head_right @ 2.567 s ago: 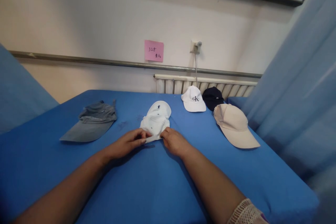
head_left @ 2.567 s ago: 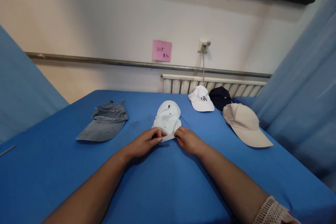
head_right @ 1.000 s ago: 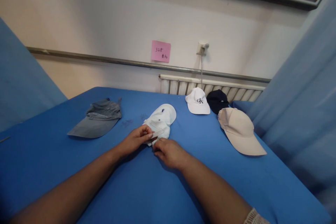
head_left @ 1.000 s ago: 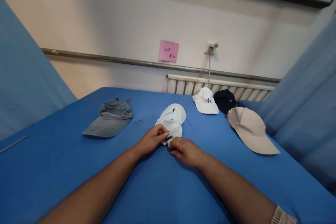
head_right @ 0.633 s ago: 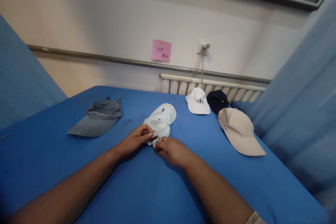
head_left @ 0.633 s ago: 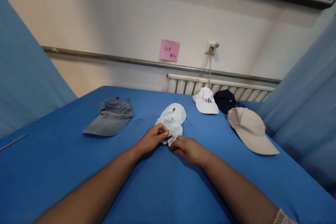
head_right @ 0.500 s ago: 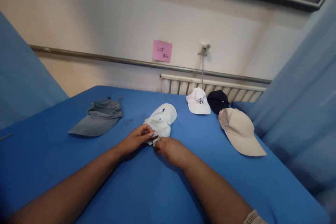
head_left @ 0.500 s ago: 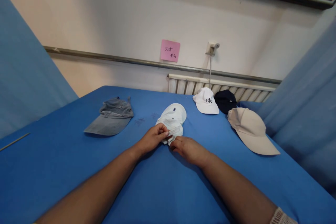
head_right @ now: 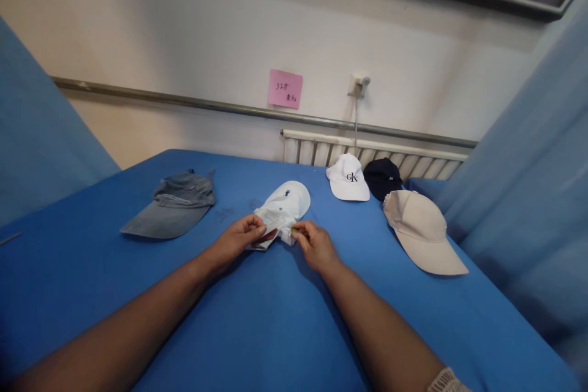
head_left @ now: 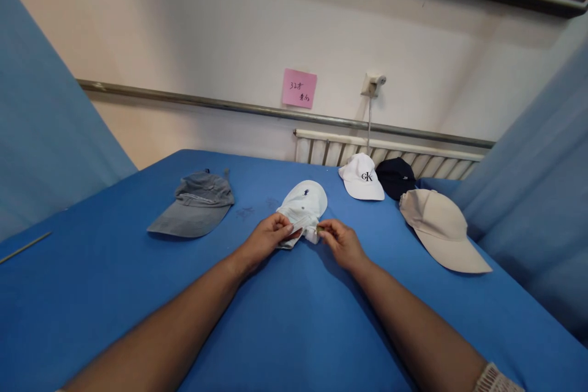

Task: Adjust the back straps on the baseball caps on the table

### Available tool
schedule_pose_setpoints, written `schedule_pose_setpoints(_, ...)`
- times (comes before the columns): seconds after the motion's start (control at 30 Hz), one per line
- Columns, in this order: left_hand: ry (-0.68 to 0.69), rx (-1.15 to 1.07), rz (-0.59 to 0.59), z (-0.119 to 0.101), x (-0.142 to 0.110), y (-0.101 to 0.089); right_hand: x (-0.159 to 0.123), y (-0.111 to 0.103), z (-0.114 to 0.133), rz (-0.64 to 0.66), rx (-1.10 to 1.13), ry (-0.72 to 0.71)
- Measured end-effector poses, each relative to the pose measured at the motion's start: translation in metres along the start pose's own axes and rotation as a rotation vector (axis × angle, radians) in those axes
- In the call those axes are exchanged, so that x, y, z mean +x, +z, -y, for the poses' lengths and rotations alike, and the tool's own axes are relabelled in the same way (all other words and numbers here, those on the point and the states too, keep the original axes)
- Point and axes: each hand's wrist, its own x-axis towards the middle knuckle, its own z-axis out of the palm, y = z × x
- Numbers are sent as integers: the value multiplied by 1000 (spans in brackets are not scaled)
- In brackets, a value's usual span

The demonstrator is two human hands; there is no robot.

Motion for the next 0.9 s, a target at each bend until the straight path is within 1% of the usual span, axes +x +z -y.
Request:
schedule_pose_setpoints(0.07, -4, 16, -11, -1, 0, -1, 2, 2, -6, -13, 71, 56)
schedule_pose_setpoints(0.13, -2, 51, -9, -4, -1, -1, 3, 3, -8, -27, 122, 83)
schedule_pose_setpoints(0.3, 17, 99, 12, -8, -5, 2, 2, 2, -2, -40, 184, 80)
schedule_pose_setpoints(0.47, -15, 121, 12, -5, -5, 5, -1, 0, 8, -32, 111, 7)
schedule_pose_setpoints(0.6, 0, 103, 25, -3, -4, 5, -3, -2, 11, -10, 45, -48)
schedule_pose_setpoints(0.77, 38, 82, 37, -6, -4, 3, -3, -4, 12, -1, 21, -74)
schedule_pose_setpoints(0.9, 34, 112, 42, -3, -4, 4, -4, -4, 13, 8, -17, -88)
